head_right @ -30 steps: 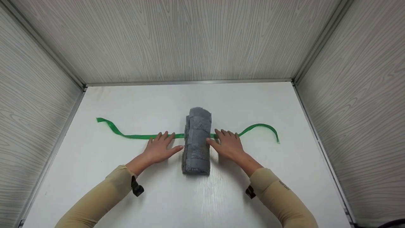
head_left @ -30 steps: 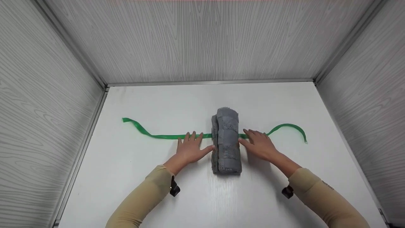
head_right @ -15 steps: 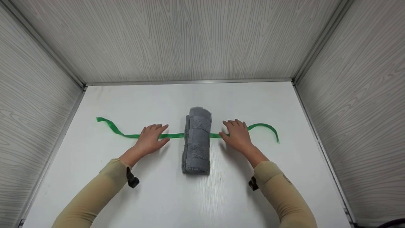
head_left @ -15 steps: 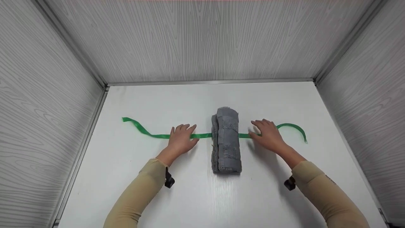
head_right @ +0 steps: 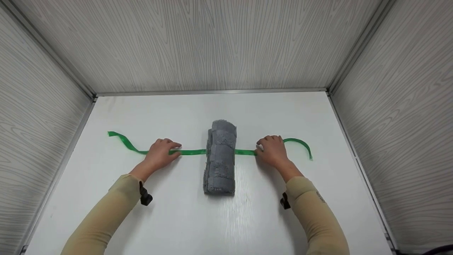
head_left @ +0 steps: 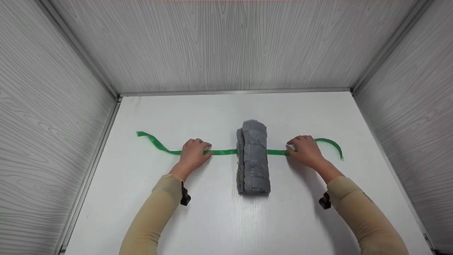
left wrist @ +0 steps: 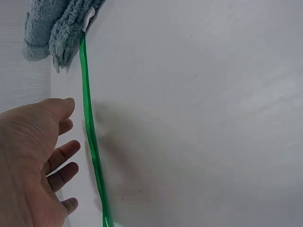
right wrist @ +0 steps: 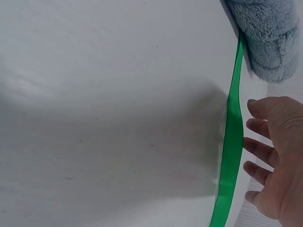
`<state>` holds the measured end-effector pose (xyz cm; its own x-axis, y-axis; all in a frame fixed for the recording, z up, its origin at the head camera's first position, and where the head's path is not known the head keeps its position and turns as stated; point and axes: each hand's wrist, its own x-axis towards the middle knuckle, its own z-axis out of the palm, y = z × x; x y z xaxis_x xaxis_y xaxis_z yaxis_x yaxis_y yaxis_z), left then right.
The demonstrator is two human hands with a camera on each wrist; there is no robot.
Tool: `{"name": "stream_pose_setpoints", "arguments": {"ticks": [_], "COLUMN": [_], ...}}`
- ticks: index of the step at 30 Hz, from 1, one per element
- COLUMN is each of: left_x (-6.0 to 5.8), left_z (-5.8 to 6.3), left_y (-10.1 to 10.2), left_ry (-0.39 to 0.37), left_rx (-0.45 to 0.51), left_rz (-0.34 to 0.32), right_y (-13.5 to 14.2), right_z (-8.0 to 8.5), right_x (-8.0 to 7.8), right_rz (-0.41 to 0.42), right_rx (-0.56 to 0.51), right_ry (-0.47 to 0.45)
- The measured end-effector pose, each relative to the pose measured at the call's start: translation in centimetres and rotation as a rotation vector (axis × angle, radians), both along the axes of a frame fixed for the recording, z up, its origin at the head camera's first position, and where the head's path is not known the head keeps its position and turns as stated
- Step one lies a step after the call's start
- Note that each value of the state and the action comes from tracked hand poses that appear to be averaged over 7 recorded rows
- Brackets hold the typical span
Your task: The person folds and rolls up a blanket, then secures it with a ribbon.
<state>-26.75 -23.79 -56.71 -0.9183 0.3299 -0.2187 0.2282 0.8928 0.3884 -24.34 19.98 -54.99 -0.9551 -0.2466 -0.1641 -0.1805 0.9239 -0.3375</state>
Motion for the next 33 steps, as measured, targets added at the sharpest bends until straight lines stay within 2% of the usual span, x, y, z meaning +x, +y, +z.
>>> {"name": "stream_pose_setpoints", "arguments": {"ticks": [3,8,18,28,33], "left_x": [-0.1,-0.1,-0.5,-0.6,-0.8], "left_z": [-0.2,-0.3,-0.5,-0.2,0.3], "left_y": [-0.3,-0.6,-0.8,-1.2,-1.8], "left_ry": [0.004,-0.031,-0.068,-0.124,-0.141], "left_rx": [0.002,-0.016,-0.016,0.056,0.038], "left_rz": [0.000,0.013,0.034,0.056,0.027], "right_y": [0.3,0.8,1.6,1.9,2.4], "right_z": [0.0,-0.3,-0.8,-0.5,-0.1], "right_x": [0.2,0.3,0.1,-0.1,-0.1], "right_rz": [0.012,-0.001,-0.051,-0.051,-0.056], "right_rx": [0.011,0.010,0.018,0.000,0.001], "right_ry": [-0.001,-0.028,-0.046,-0.050,-0.057]}}
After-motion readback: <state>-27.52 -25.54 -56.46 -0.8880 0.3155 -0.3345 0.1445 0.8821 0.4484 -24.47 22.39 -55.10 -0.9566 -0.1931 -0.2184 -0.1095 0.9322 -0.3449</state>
